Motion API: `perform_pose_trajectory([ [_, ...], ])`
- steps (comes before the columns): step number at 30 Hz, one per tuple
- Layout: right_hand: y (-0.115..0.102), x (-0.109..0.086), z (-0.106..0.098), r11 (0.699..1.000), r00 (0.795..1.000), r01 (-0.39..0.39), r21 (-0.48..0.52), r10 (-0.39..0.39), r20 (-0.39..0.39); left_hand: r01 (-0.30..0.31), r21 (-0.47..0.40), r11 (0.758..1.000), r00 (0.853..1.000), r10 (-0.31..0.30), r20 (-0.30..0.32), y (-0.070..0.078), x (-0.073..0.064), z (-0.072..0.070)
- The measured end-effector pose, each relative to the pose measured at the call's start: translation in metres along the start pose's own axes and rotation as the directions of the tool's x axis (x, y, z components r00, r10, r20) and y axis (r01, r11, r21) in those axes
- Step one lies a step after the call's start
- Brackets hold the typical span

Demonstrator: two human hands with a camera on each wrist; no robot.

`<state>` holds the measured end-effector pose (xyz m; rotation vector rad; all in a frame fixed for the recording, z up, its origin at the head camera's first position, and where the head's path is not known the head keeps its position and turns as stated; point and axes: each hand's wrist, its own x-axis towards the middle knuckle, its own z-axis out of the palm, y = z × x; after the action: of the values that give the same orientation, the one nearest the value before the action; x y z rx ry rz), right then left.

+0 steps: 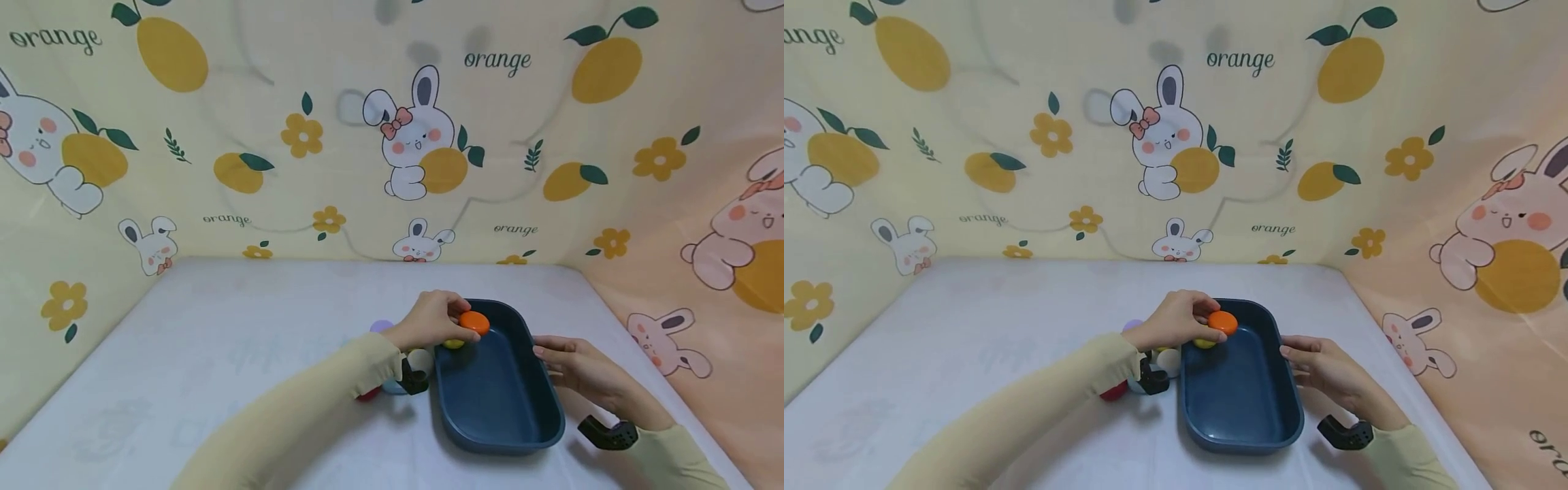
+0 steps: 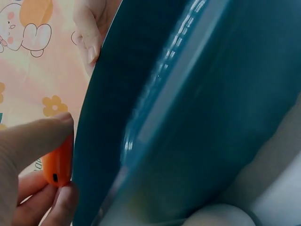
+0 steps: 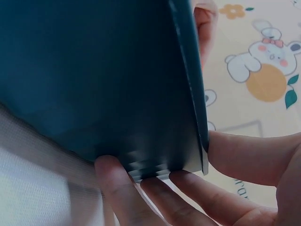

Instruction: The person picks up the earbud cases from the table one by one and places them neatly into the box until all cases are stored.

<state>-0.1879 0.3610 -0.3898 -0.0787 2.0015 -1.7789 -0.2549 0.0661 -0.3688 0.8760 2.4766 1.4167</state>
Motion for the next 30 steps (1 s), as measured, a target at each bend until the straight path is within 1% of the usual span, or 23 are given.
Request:
perform_pose_trajectory([
  [5, -0.001, 0.0, 0.001, 1.0, 1.0, 0.002, 0.004, -0.002, -0.001, -0.001, -0.02, 1.0, 1.0, 0.001, 0.012, -0.003, 0.004, 0.002],
  [8, 0.0, 0.0, 0.001, 1.0, 1.0, 0.003, 0.003, -0.003, 0.006, 0.014, -0.035, 0.999, 0.999, -0.012, 0.037, -0.003, 0.003, -0.002],
  [11, 0.0, 0.001, 0.001, 1.0, 1.0, 0.0, -0.003, 0.0, 0.003, 0.021, -0.045, 0.999, 0.999, -0.018, 0.05, -0.004, -0.001, -0.013],
  [14, 0.0, 0.001, 0.001, 1.0, 1.0, -0.009, -0.014, 0.009, -0.008, 0.009, -0.075, 0.997, 0.999, -0.006, 0.035, -0.005, -0.009, -0.028],
  [16, 0.0, 0.001, 0.0, 1.0, 1.0, -0.012, -0.021, 0.011, -0.007, -0.005, -0.083, 0.997, 1.0, 0.006, 0.014, -0.007, -0.016, -0.039],
  [20, 0.001, 0.002, -0.001, 1.0, 1.0, -0.011, -0.018, 0.011, 0.008, 0.008, -0.097, 0.995, 0.998, -0.013, -0.054, -0.011, -0.037, -0.059],
  [22, 0.001, 0.001, -0.002, 1.0, 1.0, -0.008, -0.02, 0.008, 0.014, 0.031, -0.124, 0.992, 0.995, -0.043, -0.096, -0.014, -0.051, -0.066],
  [24, 0.001, 0.001, -0.003, 1.0, 1.0, -0.009, -0.023, 0.009, 0.011, 0.057, -0.161, 0.985, 0.989, -0.078, -0.126, -0.017, -0.068, -0.07],
  [26, 0.001, 0.001, -0.004, 1.0, 1.0, -0.009, -0.026, 0.01, 0.013, 0.073, -0.182, 0.98, 0.986, -0.099, -0.137, -0.023, -0.087, -0.072],
  [30, 0.002, 0.004, -0.004, 1.0, 1.0, -0.023, -0.02, 0.023, 0.018, 0.081, -0.195, 0.977, 0.987, -0.107, -0.122, -0.036, -0.122, -0.074],
])
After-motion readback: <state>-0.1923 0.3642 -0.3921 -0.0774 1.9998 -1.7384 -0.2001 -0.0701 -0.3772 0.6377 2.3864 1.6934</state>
